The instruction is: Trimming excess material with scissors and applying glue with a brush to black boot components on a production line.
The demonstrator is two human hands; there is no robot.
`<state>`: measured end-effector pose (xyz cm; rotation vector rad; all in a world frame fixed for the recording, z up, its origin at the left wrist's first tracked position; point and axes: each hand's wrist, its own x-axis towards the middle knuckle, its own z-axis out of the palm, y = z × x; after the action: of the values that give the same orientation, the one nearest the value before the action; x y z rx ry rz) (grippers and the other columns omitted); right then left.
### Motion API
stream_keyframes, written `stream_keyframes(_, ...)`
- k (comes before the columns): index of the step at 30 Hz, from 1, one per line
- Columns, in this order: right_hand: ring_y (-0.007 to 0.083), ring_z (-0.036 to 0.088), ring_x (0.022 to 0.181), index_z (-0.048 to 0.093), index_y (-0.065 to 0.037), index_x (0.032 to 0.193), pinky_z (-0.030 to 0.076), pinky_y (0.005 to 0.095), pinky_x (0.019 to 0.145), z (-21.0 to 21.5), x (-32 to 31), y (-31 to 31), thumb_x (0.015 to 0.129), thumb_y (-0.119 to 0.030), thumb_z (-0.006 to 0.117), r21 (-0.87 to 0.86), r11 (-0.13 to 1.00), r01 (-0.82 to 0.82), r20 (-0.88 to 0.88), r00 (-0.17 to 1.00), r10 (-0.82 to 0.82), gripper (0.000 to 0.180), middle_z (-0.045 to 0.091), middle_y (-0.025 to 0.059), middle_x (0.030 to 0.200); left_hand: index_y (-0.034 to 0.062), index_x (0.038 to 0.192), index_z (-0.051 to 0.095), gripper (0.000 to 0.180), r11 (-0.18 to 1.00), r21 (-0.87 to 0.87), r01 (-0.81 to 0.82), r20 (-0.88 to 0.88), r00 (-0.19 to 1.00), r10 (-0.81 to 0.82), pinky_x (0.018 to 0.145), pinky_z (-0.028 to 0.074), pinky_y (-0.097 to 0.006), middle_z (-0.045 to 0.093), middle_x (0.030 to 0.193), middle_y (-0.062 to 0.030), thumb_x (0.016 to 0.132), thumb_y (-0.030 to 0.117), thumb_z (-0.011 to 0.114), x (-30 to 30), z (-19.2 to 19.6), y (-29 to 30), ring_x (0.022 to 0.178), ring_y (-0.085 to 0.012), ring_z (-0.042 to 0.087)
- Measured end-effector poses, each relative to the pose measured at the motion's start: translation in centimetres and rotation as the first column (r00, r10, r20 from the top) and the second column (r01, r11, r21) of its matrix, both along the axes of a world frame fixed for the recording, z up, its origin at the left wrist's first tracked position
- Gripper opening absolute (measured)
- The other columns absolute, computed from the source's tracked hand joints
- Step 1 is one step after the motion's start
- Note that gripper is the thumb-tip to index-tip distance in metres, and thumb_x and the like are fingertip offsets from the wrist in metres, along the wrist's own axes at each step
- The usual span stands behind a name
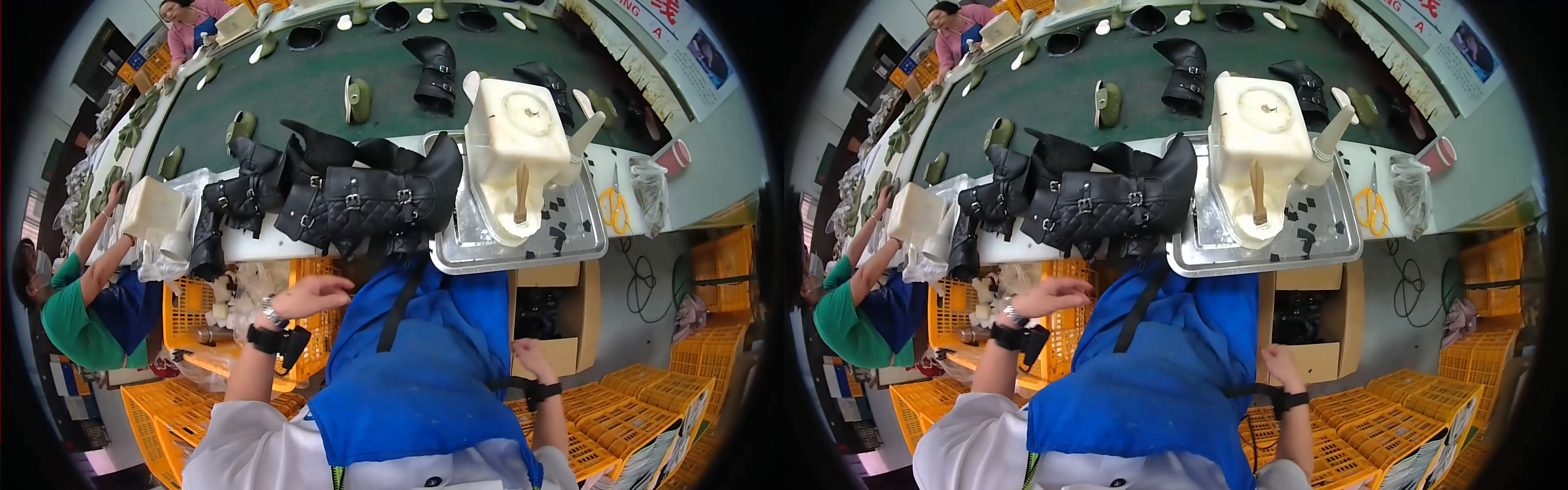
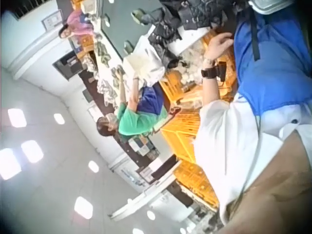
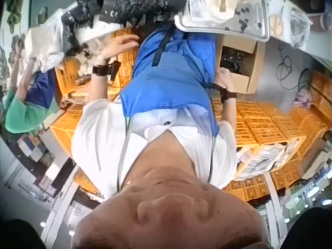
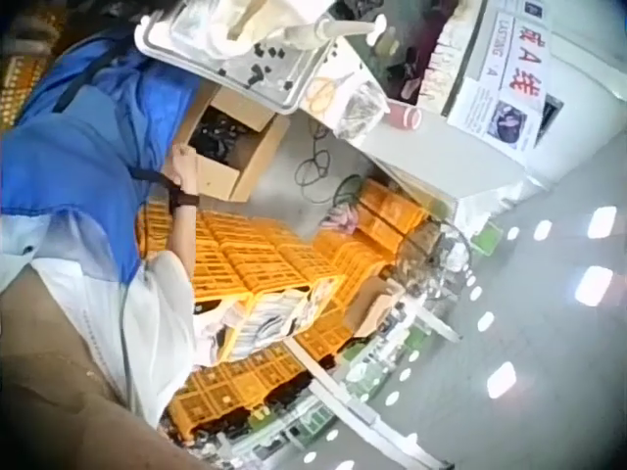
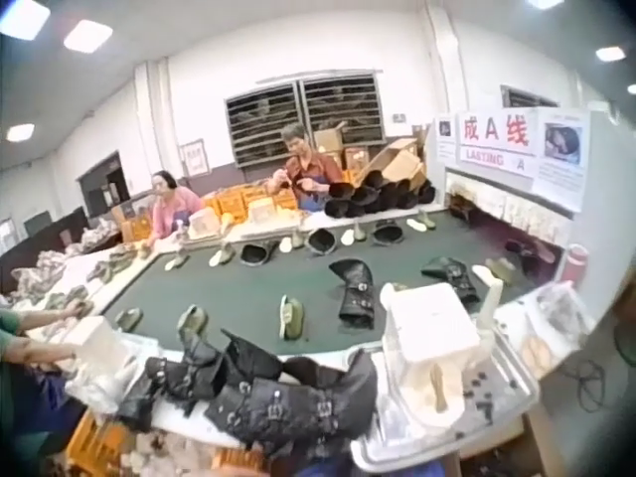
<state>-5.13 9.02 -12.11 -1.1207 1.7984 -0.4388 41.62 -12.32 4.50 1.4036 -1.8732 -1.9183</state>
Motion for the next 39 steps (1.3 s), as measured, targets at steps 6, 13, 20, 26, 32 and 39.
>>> stream_keyframes(6,0.0079,0.05,0.06,0.056,0.002,0.103,0.043,0.0201,0.053,19.2,9.3,-11.9,0.089,-0.019,0.051,-0.195,0.974,0.114,0.452,0.892,-0.013,0.026,0.054,0.0014,0.08,0.0094,0.122,0.045,0.069,0.154,-0.979,0.13,0.152,0.979,0.139,0.095,0.034,-0.039,0.047,0.12,-0.0155,0.06,0.014,0.074,-8.5,10.0,-2.3,0.114,-0.0327,0.042)
stream_keyframes(13,0.0138,0.058,0.073,0.031,0.0,0.131,0.05,0.0247,0.059,19.0,16.3,-22.2,0.085,-0.024,0.055,-0.082,0.954,0.289,0.602,0.777,-0.184,0.056,0.05,0.01,0.111,0.0241,0.133,0.032,0.097,0.096,-0.896,0.433,0.442,0.889,0.117,0.097,0.029,-0.051,0.043,0.121,-0.0168,0.049,0.034,0.08,-12.5,4.4,-7.3,0.116,-0.0348,0.038)
stream_keyframes(20,0.0101,0.056,0.074,0.043,-0.003,0.124,0.049,0.0235,0.063,18.4,15.1,-23.6,0.088,-0.017,0.052,-0.314,0.892,0.324,0.608,0.791,-0.074,0.04,0.056,0.0054,0.098,0.0079,0.125,0.039,0.083,0.281,-0.96,0.001,0.032,0.994,0.105,0.087,0.041,-0.038,0.053,0.104,-0.0157,0.053,0.019,0.076,-9.1,10.0,-7.7,0.096,-0.029,0.054)
stream_keyframes(26,0.0359,0.058,0.083,0.04,0.003,0.123,0.047,0.039,0.073,15.2,20.8,-24.4,0.079,-0.028,0.059,-0.484,0.861,-0.158,-0.013,0.985,0.173,0.057,0.058,0.0226,0.093,-0.0004,0.124,0.04,0.059,0.613,-0.181,-0.769,-0.66,0.557,0.504,0.091,0.04,-0.032,0.049,0.119,-0.0099,0.071,0.013,0.062,4.4,9.1,-6.6,0.103,-0.0206,0.052)
stream_keyframes(32,0.0416,0.054,0.086,0.036,0.003,0.127,0.044,0.0417,0.077,13.6,23.9,-24.8,0.083,-0.035,0.053,-0.446,0.839,-0.311,-0.091,0.949,0.303,0.061,0.054,0.0279,0.094,-0.0007,0.123,0.041,0.058,0.541,-0.037,-0.84,-0.674,0.421,0.607,0.095,0.035,-0.032,0.049,0.119,-0.0089,0.075,0.024,0.061,5.8,3.4,-5.0,0.108,-0.0202,0.047)
stream_keyframes(39,0.0371,0.054,0.089,0.038,-0.001,0.126,0.044,0.04,0.078,16.1,21.3,-24.8,0.084,-0.033,0.052,-0.403,0.849,-0.343,-0.024,0.931,0.365,0.055,0.056,0.0229,0.093,-0.0033,0.12,0.043,0.051,0.463,-0.359,-0.81,-0.63,0.577,0.521,0.088,0.043,-0.034,0.051,0.114,-0.0116,0.077,0.021,0.059,5.0,4.4,-5.1,0.101,-0.0225,0.053)
